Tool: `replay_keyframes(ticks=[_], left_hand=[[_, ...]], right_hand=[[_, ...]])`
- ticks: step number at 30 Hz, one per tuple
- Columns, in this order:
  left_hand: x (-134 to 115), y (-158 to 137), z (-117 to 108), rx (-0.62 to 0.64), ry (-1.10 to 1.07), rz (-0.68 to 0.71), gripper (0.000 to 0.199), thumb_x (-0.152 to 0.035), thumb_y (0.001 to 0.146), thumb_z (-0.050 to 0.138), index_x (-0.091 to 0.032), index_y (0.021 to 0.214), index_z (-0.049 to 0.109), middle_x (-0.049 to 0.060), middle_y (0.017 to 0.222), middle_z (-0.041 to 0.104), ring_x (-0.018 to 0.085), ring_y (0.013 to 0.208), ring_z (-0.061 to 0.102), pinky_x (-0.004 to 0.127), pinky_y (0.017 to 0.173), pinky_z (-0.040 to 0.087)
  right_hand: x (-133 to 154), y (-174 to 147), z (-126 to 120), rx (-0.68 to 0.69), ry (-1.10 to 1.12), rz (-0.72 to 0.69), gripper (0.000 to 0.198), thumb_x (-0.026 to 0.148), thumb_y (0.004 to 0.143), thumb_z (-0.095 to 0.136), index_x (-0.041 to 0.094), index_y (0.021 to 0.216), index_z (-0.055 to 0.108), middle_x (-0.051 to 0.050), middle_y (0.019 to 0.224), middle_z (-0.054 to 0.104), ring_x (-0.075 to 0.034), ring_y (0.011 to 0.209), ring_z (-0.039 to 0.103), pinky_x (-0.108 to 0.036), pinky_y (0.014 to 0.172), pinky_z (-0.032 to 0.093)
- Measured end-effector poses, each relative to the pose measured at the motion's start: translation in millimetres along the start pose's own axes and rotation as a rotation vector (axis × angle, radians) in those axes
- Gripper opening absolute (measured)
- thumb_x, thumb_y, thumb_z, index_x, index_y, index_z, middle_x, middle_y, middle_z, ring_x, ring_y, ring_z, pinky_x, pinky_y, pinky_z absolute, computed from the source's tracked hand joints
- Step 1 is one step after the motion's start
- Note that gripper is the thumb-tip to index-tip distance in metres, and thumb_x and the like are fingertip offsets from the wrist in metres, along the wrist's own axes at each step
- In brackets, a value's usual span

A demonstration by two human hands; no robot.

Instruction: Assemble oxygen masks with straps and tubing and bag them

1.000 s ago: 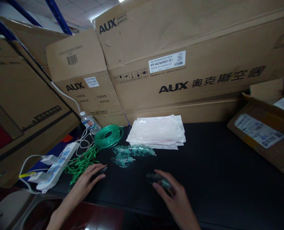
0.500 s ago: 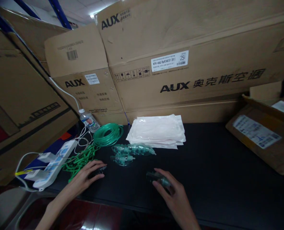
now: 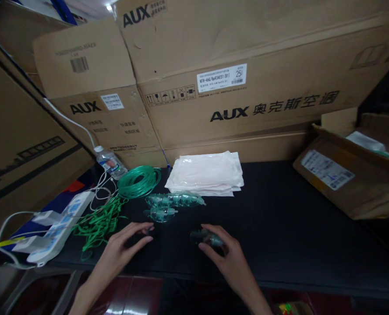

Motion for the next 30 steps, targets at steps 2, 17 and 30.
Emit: replay_keyframes(ticks=[2,17,30], left_hand=[[-26,4,24,0.027,-0.107,0.020,0.030,-0.043,0.094,0.069,-0.029,0.120,0.074,0.004,0.103,0.077,0.021,0.092,0.072,0.032,0.087,0.059],[-79,29,94,0.067,-0.366,0.069,0.029,-0.042,0.091,0.073,-0.031,0.117,0.078,0.007,0.106,0.071,0.022,0.097,0.070,0.031,0.086,0.058],[-72,26,106,0.031,-0.436,0.038,0.024,-0.035,0.089,0.077,-0.027,0.112,0.076,0.005,0.106,0.080,0.023,0.097,0.075,0.031,0.087,0.060]], right_hand=[[-1,-1,0,0.012,0.030,0.029,0.040,0.038,0.080,0.081,0.025,0.117,0.076,-0.007,0.115,0.077,-0.023,0.104,0.073,-0.034,0.095,0.057],[7,-3,0,0.043,0.090,0.032,0.025,0.038,0.085,0.077,0.023,0.105,0.076,-0.003,0.099,0.077,-0.020,0.090,0.071,-0.027,0.081,0.054],[5,0,1,0.062,0.104,0.094,0.021,0.040,0.089,0.073,0.020,0.095,0.075,0.000,0.083,0.073,-0.017,0.076,0.066,-0.024,0.069,0.050]])
Point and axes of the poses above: each hand's wrist, its own y-axis towards the middle knuckle, its own z-axis out of the palm, x = y × z, the point moved 8 cm from there along y, towards the middle knuckle
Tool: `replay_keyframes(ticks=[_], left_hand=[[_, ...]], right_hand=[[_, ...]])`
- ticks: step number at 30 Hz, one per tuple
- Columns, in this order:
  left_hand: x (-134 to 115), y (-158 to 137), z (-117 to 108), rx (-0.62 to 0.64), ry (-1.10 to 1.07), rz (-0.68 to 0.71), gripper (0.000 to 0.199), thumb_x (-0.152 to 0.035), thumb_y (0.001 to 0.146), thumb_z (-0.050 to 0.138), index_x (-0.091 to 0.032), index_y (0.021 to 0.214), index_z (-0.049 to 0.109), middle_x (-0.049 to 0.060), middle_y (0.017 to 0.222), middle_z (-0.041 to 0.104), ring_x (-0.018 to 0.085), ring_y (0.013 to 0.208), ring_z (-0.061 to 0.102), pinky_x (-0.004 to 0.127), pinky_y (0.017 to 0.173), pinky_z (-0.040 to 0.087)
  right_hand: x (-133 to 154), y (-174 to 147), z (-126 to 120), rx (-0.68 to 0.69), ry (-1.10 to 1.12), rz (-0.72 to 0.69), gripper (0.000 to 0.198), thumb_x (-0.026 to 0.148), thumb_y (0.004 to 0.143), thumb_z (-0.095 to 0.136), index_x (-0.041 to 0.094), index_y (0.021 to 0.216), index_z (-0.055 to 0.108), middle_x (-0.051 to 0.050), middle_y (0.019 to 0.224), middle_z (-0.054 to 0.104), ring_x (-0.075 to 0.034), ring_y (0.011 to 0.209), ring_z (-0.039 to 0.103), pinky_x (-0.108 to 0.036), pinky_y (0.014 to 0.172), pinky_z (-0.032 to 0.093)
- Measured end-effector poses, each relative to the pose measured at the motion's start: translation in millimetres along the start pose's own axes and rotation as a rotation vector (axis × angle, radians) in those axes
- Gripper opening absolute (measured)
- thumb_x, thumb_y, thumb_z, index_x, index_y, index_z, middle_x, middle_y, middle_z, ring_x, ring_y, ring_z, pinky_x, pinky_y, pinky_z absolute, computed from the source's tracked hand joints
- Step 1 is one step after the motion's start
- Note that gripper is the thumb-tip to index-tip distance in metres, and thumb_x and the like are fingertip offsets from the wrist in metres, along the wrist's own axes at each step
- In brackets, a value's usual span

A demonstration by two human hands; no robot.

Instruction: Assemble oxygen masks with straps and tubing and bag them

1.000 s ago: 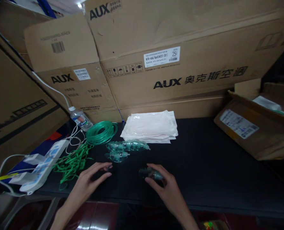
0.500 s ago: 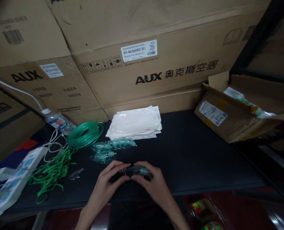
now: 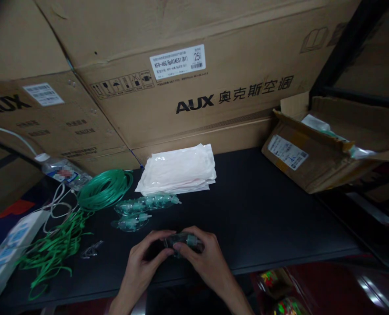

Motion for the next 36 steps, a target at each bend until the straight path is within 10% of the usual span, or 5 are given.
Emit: replay_keyframes(ticks=[7,20,36], left_hand=[[-3,2,-2,-0.016,0.006,0.061,0.025,-0.031,0.092,0.074,-0.029,0.117,0.077,0.005,0.105,0.080,0.021,0.095,0.074,0.028,0.086,0.059],[6,-4,2,0.058,-0.094,-0.026,0.035,-0.020,0.092,0.072,-0.034,0.124,0.074,0.003,0.119,0.077,0.018,0.110,0.072,0.024,0.097,0.054],[5,-4,2,0.064,-0.116,-0.041,0.038,-0.015,0.088,0.074,-0.033,0.121,0.077,0.003,0.112,0.080,0.018,0.100,0.075,0.023,0.090,0.057]], right_hand=[[5,-4,6,0.097,0.015,-0.042,0.032,0.028,0.085,0.079,0.026,0.115,0.069,0.000,0.108,0.074,-0.018,0.100,0.067,-0.025,0.089,0.050],[-2,-3,6,0.078,-0.051,-0.035,0.019,0.027,0.087,0.073,0.023,0.106,0.071,0.002,0.082,0.072,-0.015,0.076,0.065,-0.024,0.073,0.050],[7,-5,6,0.120,-0.073,-0.084,0.027,0.019,0.085,0.073,0.026,0.111,0.072,0.002,0.098,0.073,-0.014,0.087,0.064,-0.022,0.079,0.049]])
Point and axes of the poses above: each hand's wrist, its own y-axis towards the middle knuckle, its own z-axis out of the palm, x = y × z, the point moved 8 cm from there along y, towards the middle knuckle
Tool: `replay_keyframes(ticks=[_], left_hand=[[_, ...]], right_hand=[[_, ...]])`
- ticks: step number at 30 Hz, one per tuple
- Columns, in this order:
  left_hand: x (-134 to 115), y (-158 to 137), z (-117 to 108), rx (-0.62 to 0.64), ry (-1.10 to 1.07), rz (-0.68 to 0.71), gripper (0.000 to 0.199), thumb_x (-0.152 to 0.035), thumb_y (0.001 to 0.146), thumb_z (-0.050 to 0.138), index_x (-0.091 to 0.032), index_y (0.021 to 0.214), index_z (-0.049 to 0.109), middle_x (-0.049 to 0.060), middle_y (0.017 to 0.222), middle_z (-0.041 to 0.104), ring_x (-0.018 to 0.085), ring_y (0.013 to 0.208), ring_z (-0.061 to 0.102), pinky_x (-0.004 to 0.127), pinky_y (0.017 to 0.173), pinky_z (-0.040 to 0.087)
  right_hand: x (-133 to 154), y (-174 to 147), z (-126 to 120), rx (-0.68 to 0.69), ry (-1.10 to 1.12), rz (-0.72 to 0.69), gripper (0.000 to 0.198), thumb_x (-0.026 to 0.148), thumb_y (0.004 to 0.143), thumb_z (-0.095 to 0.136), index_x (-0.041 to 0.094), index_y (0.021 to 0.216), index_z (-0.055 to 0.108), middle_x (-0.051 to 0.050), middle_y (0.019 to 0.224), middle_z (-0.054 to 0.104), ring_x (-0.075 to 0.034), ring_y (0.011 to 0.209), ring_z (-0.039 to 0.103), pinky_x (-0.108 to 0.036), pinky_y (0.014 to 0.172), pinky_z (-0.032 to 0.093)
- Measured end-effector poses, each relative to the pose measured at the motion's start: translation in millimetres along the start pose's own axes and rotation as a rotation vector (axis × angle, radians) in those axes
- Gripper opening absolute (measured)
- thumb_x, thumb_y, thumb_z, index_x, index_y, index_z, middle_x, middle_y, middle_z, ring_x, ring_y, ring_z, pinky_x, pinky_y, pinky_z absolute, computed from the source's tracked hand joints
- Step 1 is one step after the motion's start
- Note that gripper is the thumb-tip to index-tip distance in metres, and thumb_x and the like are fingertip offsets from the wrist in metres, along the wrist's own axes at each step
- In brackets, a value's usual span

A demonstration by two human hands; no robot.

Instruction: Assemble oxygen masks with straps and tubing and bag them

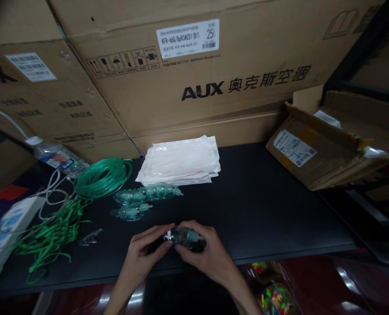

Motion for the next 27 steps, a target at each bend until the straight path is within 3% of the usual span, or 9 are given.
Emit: replay_keyframes(ticks=[3,6,10,13,16,20,24,27], left_hand=[[-1,0,-2,-0.031,-0.001,-0.004,0.038,-0.016,0.087,0.076,-0.033,0.121,0.076,0.003,0.112,0.078,0.019,0.100,0.074,0.025,0.089,0.057],[7,-2,-6,-0.109,-0.060,-0.085,0.039,-0.019,0.083,0.080,-0.031,0.120,0.075,0.002,0.103,0.076,0.017,0.091,0.073,0.023,0.077,0.060],[24,-5,-6,-0.216,-0.192,-0.263,0.024,-0.022,0.076,0.084,-0.022,0.098,0.076,-0.002,0.078,0.072,0.014,0.064,0.068,0.019,0.053,0.057],[31,-4,1,-0.249,-0.324,-0.369,0.018,-0.024,0.076,0.082,-0.019,0.091,0.074,-0.003,0.068,0.072,0.013,0.055,0.066,0.018,0.047,0.056],[36,-4,11,-0.290,-0.466,-0.457,0.023,-0.029,0.072,0.085,-0.017,0.091,0.078,0.001,0.073,0.078,0.015,0.061,0.071,0.020,0.053,0.060],[42,-10,23,-0.355,-0.577,-0.584,0.042,-0.038,0.062,0.093,-0.015,0.096,0.084,0.008,0.096,0.083,0.025,0.088,0.079,0.030,0.076,0.066],[37,-13,32,-0.371,-0.694,-0.619,0.052,-0.046,0.066,0.092,-0.016,0.108,0.082,0.011,0.116,0.079,0.032,0.115,0.072,0.042,0.103,0.058],[30,-14,36,-0.345,-0.770,-0.633,0.051,-0.047,0.073,0.089,-0.017,0.113,0.080,0.012,0.124,0.075,0.033,0.124,0.067,0.043,0.113,0.050]], right_hand=[[-1,0,-1,-0.002,0.012,-0.004,0.029,0.018,0.085,0.073,0.028,0.112,0.071,0.002,0.103,0.073,-0.014,0.092,0.066,-0.022,0.082,0.050],[-2,0,0,-0.006,0.036,0.000,0.031,0.018,0.086,0.074,0.029,0.114,0.071,0.002,0.108,0.073,-0.015,0.097,0.067,-0.021,0.085,0.050],[0,0,-1,-0.037,0.025,-0.061,0.031,0.017,0.087,0.074,0.029,0.115,0.069,0.001,0.109,0.072,-0.015,0.100,0.067,-0.022,0.088,0.050],[3,0,-2,-0.079,-0.042,-0.159,0.032,0.016,0.088,0.074,0.030,0.116,0.068,-0.001,0.111,0.071,-0.016,0.103,0.067,-0.025,0.092,0.051],[6,-3,-3,-0.141,-0.139,-0.264,0.036,0.015,0.090,0.073,0.032,0.121,0.066,-0.003,0.115,0.069,-0.018,0.108,0.066,-0.027,0.095,0.052],[7,-10,-3,-0.269,-0.291,-0.362,0.041,0.013,0.094,0.066,0.031,0.130,0.063,-0.007,0.121,0.067,-0.021,0.113,0.067,-0.031,0.097,0.056],[4,-18,3,-0.355,-0.444,-0.435,0.050,0.007,0.097,0.053,0.035,0.139,0.060,-0.010,0.125,0.063,-0.022,0.115,0.068,-0.033,0.095,0.061],[1,-20,9,-0.371,-0.564,-0.461,0.058,0.004,0.097,0.048,0.037,0.144,0.056,-0.011,0.130,0.061,-0.024,0.120,0.066,-0.036,0.097,0.061]])
Point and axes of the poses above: each hand's wrist, its own y-axis towards the middle knuckle, its own z-axis out of the palm, x = y × z, the point moved 8 cm from there along y, towards the middle knuckle
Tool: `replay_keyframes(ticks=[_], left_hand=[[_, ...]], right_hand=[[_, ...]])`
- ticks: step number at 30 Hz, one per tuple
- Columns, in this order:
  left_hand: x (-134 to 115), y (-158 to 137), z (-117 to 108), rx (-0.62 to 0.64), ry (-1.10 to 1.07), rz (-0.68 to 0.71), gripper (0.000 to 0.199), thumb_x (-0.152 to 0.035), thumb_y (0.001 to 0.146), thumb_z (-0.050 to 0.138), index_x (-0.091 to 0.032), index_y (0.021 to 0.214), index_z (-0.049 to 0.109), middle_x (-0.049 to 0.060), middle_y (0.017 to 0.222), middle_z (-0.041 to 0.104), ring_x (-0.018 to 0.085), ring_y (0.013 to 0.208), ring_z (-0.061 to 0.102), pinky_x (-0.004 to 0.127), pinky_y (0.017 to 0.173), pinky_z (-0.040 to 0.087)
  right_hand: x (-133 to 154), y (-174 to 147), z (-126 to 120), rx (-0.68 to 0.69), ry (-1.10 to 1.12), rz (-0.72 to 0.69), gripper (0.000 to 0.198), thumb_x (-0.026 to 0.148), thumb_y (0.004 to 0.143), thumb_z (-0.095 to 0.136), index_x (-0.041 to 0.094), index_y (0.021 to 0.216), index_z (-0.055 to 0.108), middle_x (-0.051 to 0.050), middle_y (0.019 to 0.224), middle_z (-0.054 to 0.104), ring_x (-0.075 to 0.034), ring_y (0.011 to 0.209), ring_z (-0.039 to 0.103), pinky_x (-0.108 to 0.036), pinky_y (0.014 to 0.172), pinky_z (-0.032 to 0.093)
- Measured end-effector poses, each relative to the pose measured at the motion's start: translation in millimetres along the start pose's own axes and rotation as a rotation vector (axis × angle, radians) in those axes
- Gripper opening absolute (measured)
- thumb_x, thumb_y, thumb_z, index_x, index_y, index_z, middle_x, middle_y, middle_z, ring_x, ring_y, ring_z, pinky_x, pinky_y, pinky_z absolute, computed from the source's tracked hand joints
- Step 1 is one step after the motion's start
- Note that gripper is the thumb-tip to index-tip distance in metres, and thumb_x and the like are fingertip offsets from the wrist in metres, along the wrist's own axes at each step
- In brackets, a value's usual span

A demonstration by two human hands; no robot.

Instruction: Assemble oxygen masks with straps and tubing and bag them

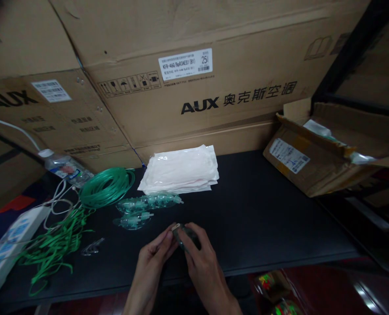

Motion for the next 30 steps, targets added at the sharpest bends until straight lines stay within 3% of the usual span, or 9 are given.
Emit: replay_keyframes(ticks=[7,12,16,19,23,30], left_hand=[[0,4,4,0.038,-0.060,-0.049,0.050,-0.047,0.076,0.088,-0.021,0.118,0.079,0.011,0.123,0.077,0.031,0.123,0.068,0.045,0.114,0.048],[-2,11,3,0.074,-0.039,-0.028,0.052,-0.044,0.079,0.086,-0.019,0.123,0.076,0.012,0.116,0.079,0.030,0.118,0.071,0.046,0.115,0.045],[-5,13,2,0.087,0.017,0.036,0.054,-0.044,0.080,0.084,-0.017,0.126,0.074,0.014,0.121,0.077,0.031,0.121,0.069,0.046,0.115,0.045],[-6,13,2,0.093,0.085,0.078,0.056,-0.047,0.080,0.083,-0.016,0.126,0.074,0.015,0.123,0.076,0.032,0.122,0.068,0.046,0.114,0.045],[-8,13,4,0.131,0.160,0.121,0.054,-0.049,0.081,0.081,-0.016,0.124,0.075,0.015,0.122,0.076,0.031,0.121,0.069,0.042,0.109,0.050],[-13,12,9,0.183,0.293,0.180,0.049,-0.051,0.087,0.075,-0.020,0.124,0.074,0.012,0.123,0.077,0.028,0.116,0.071,0.037,0.103,0.054]], right_hand=[[9,-5,6,0.049,-0.092,-0.110,0.070,-0.003,0.096,0.044,0.035,0.154,0.043,-0.014,0.143,0.053,-0.025,0.133,0.057,-0.040,0.105,0.057],[16,0,2,0.117,0.026,-0.080,0.060,0.013,0.096,0.062,0.031,0.151,0.047,-0.014,0.148,0.049,-0.028,0.137,0.053,-0.042,0.108,0.055],[7,7,-13,-0.003,0.074,0.070,0.050,0.017,0.096,0.062,0.030,0.144,0.053,-0.011,0.135,0.061,-0.025,0.125,0.063,-0.039,0.105,0.056],[-4,9,-18,-0.056,0.111,0.202,0.030,0.023,0.097,0.063,0.028,0.127,0.066,-0.009,0.125,0.066,-0.024,0.118,0.066,-0.036,0.101,0.056],[-10,12,-12,0.017,0.216,0.288,0.010,0.028,0.097,0.065,0.027,0.102,0.073,-0.007,0.118,0.068,-0.024,0.114,0.067,-0.035,0.100,0.054],[-19,14,-4,0.110,0.416,0.437,0.016,0.036,0.099,0.063,0.027,0.100,0.076,-0.007,0.121,0.068,-0.022,0.117,0.065,-0.032,0.102,0.050]])
Point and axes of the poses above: each hand's wrist, its own y-axis towards the middle knuckle, its own z-axis out of the palm, x = y × z, the point moved 8 cm from there along y, towards the middle knuckle
